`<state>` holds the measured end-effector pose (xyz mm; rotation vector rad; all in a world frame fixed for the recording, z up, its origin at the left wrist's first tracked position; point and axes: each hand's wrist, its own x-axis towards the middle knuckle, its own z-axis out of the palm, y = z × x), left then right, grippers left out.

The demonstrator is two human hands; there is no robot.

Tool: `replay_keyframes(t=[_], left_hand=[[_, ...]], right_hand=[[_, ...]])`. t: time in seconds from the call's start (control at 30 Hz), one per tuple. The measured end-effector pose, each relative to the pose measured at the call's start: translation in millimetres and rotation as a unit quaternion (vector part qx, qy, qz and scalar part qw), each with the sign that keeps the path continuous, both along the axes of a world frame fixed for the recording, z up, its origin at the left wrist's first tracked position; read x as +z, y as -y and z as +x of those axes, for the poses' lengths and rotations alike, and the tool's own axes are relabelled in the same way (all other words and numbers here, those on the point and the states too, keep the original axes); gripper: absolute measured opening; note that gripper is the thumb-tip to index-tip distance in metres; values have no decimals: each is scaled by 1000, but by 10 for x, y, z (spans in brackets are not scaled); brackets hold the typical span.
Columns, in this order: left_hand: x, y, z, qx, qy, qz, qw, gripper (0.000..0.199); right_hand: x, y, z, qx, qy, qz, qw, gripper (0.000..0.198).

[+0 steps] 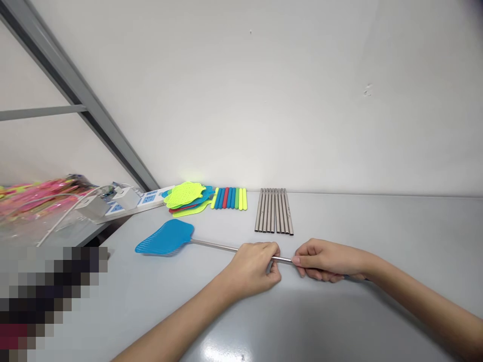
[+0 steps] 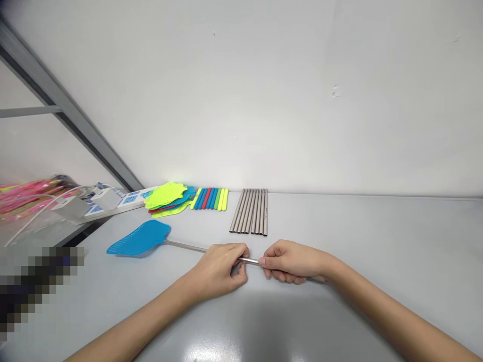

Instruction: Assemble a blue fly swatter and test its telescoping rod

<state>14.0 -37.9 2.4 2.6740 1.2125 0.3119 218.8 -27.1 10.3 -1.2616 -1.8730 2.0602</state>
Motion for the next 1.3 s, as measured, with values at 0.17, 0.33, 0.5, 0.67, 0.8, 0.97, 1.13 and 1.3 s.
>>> replay_keyframes(t=[0.17,0.33,0.5,0.67,0.8,0.97,1.13,1.3], left_hand=[[5,9,14,-3,-33,23,999,9],[6,12,16,-8,-51,26,998,5],[3,1,-10,-23,-58,23,998,5],[2,-9,-33,-37,-47,27,998,4],[12,-9,-30,-42,-38,26,998,5],[10,-5,-18,-33,-42,22,998,5],[-5,-12,-24,-39,-38,25,998,6],[1,-27,-44,-60,-30,26,997,7]], right_hand=[[-1,-4,-5,2,2,4,1000,36],[4,-3,-1,2,5,6,1000,36],[-3,-2,-5,2,-2,4,1000,37],[-15,-4,-3,6,-4,3,1000,37],[-11,1,4,5,-6,3,1000,37],[0,-1,-1,3,-3,-2,1000,37],[16,-7,-8,-1,4,-7,1000,39],[2,-7,-1,3,-7,-10,1000,38]])
